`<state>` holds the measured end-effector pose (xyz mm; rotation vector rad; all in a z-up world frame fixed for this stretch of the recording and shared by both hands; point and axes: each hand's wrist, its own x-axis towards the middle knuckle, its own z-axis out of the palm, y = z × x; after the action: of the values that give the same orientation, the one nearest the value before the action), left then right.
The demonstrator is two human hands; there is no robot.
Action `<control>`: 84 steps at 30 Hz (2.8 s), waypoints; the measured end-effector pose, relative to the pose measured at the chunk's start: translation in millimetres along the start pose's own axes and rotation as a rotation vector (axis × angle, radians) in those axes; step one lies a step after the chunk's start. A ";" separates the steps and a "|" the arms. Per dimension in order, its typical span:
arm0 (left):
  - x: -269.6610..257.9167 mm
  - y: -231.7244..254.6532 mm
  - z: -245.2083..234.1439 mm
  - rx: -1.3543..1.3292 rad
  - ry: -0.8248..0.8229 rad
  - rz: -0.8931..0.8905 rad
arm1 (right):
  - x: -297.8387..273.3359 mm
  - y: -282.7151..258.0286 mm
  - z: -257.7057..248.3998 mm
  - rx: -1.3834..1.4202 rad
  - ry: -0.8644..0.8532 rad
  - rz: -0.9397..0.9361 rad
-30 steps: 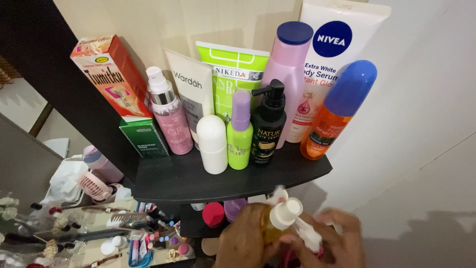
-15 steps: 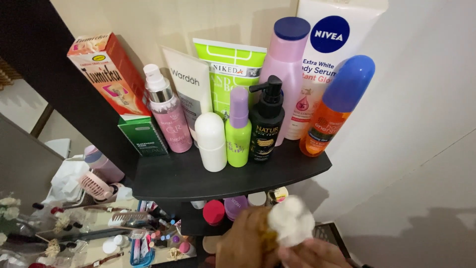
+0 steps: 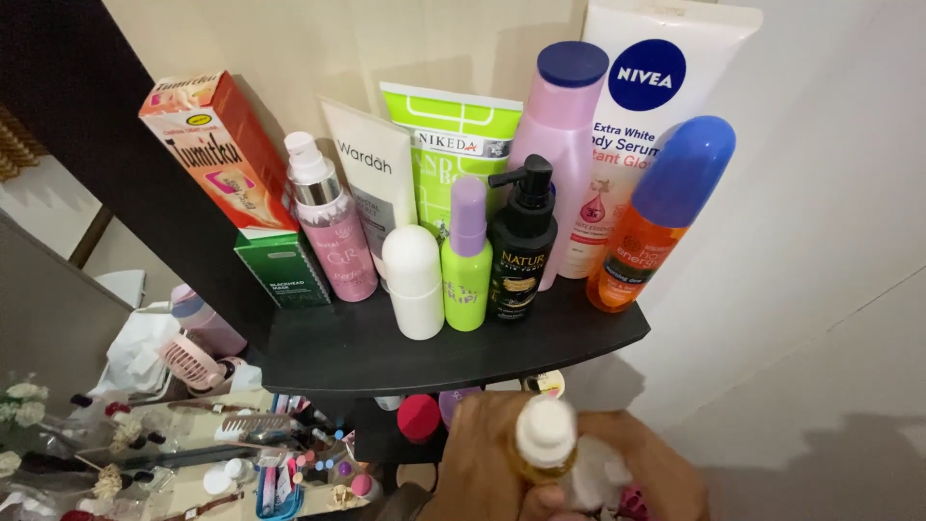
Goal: The person wipes the exterior of several cosmetic bottles and compacts on a vanity shelf using a white tissue. They handle items one at a time, including a blue-capped bottle, a black pump bottle, and a round compact, then place them back on the shelf.
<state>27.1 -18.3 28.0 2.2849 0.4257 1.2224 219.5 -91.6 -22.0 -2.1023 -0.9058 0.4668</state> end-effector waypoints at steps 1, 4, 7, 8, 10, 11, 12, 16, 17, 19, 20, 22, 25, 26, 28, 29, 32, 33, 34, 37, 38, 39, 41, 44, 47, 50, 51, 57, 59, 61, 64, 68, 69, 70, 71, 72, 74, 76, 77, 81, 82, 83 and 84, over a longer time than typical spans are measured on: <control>7.2 6.2 -4.0 -0.017 -0.004 0.044 | 51.0 89.6 38.6 -0.004 -0.237 0.208; 20.6 19.6 -12.9 -0.070 0.003 0.047 | -2.1 -25.5 8.2 -0.057 -0.147 0.069; 38.4 33.0 -23.5 -0.124 -0.015 0.047 | -68.7 -72.9 -37.9 -0.061 0.157 -0.460; 44.9 38.3 -27.6 -0.142 -0.043 0.085 | -60.8 -60.3 -36.6 -0.022 0.123 -0.647; 50.0 39.3 -30.2 -0.156 -0.064 0.061 | -50.3 -33.5 -31.9 -0.022 0.100 -0.523; 52.8 39.9 -31.5 -0.170 -0.085 0.038 | -44.9 -20.2 -29.5 -0.023 0.078 -0.398; 52.6 38.7 -34.5 -0.169 -0.085 0.038 | -44.8 -42.6 -35.8 -0.022 0.079 -0.399; 50.9 43.1 -48.7 -0.023 0.185 -0.013 | -44.7 -112.6 -52.9 0.007 0.305 -0.572; 50.0 46.4 -52.8 0.074 0.300 -0.063 | -45.1 -125.2 -54.9 0.005 0.339 -0.583; 62.5 36.7 -62.5 0.273 0.360 0.059 | -42.0 -124.2 -51.9 -0.044 0.341 -0.515; 68.8 31.8 -67.4 0.472 0.416 0.183 | -40.8 -123.6 -50.4 -0.093 0.344 -0.448; 78.5 32.3 -74.1 0.567 0.430 0.199 | -40.1 -129.7 -43.7 -0.012 0.377 -0.455; 96.1 38.9 -82.9 0.716 0.433 0.202 | -36.8 -129.9 -32.5 0.056 0.450 -0.443; 102.3 42.0 -85.5 0.768 0.422 0.187 | -35.1 -128.5 -28.7 0.041 0.489 -0.423; 110.8 43.6 -89.8 0.790 0.382 0.174 | -35.5 -136.0 -30.6 -0.002 0.571 -0.566; 114.8 44.4 -91.7 0.811 0.338 0.161 | -35.9 -139.4 -31.6 -0.046 0.652 -0.708; 123.9 50.1 -98.1 0.882 0.272 0.152 | -31.5 -137.0 -27.7 -0.030 0.680 -0.704; 127.7 50.1 -98.6 0.882 0.270 0.153 | -30.8 -137.3 -28.1 -0.029 0.680 -0.703; 131.4 50.1 -98.8 0.904 0.273 0.167 | -30.2 -137.5 -28.6 -0.064 0.693 -0.694; 141.0 52.4 -99.7 0.945 0.254 0.182 | -26.4 -142.5 -30.9 -0.103 0.705 -0.707; 144.1 53.7 -99.8 0.965 0.232 0.186 | -24.9 -144.8 -32.0 -0.107 0.705 -0.730; 145.3 54.7 -99.5 0.964 0.231 0.187 | -24.5 -145.2 -32.8 -0.107 0.706 -0.729; 147.8 56.2 -98.5 0.950 0.237 0.214 | -23.2 -145.7 -34.1 -0.169 0.718 -0.765; 150.3 57.5 -98.0 0.950 0.236 0.230 | -22.9 -137.5 -42.1 -0.054 0.718 -0.804; 152.3 57.7 -98.9 0.903 0.245 0.246 | -18.6 -130.0 -54.9 0.093 0.801 -0.676; 152.9 56.5 -98.9 0.868 0.243 0.242 | -4.9 -127.0 -71.2 0.319 0.500 -0.457; 152.2 55.9 -99.1 0.867 0.242 0.243 | -4.0 -128.1 -72.7 0.319 0.501 -0.456; 150.0 55.7 -98.9 0.843 0.222 0.246 | 8.6 -124.4 -78.0 0.373 0.322 -0.243; 149.7 54.8 -98.8 0.767 0.196 0.238 | 14.3 -122.4 -78.9 0.412 0.256 -0.294; 146.9 54.6 -97.2 0.750 0.186 0.233 | 14.6 -121.0 -80.3 0.409 0.246 -0.307; 138.2 49.3 -91.1 0.739 0.164 0.264 | 13.6 -122.4 -82.5 0.403 0.226 -0.309; 127.2 49.0 -82.3 0.656 0.092 0.249 | 13.2 -118.9 -83.5 0.397 0.226 -0.352; 124.8 50.5 -82.0 0.656 0.092 0.250 | 3.8 -132.5 -85.7 0.397 0.227 -0.352; 122.2 51.9 -81.6 0.658 0.135 0.272 | -5.5 -145.9 -87.8 0.489 0.249 -0.208; 119.6 53.3 -81.3 0.660 0.179 0.294 | -14.7 -159.4 -89.8 0.578 0.270 -0.063; 113.2 52.1 -80.4 0.660 0.179 0.294 | -9.0 -140.3 -87.4 0.578 0.270 -0.063; 100.2 50.0 -79.3 0.332 0.214 0.301 | 2.2 -102.4 -82.3 0.552 0.368 -0.385; 87.4 47.3 -82.0 0.020 0.188 0.346 | -21.2 -120.2 -83.9 0.623 0.350 -0.312; 80.5 45.9 -83.3 -0.294 0.158 0.387 | -33.0 -128.8 -84.5 0.694 0.334 -0.237; 60.3 59.9 -70.6 -0.695 0.321 0.321 | -43.5 -102.5 -75.1 0.471 0.350 -0.444; 57.6 64.1 -71.5 -0.648 0.275 0.299 | -48.1 -100.8 -71.5 0.484 0.397 -0.496; 54.7 68.2 -72.3 -0.601 0.229 0.277 | -52.9 -99.0 -67.8 0.497 0.444 -0.548; 46.8 69.9 -75.3 -0.598 0.231 0.274 | -65.6 -110.3 -63.2 0.498 0.440 -0.549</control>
<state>-8.1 -30.9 134.6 1.7291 -0.1737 1.5085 162.7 -124.2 105.2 -1.3510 -0.9348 -0.0617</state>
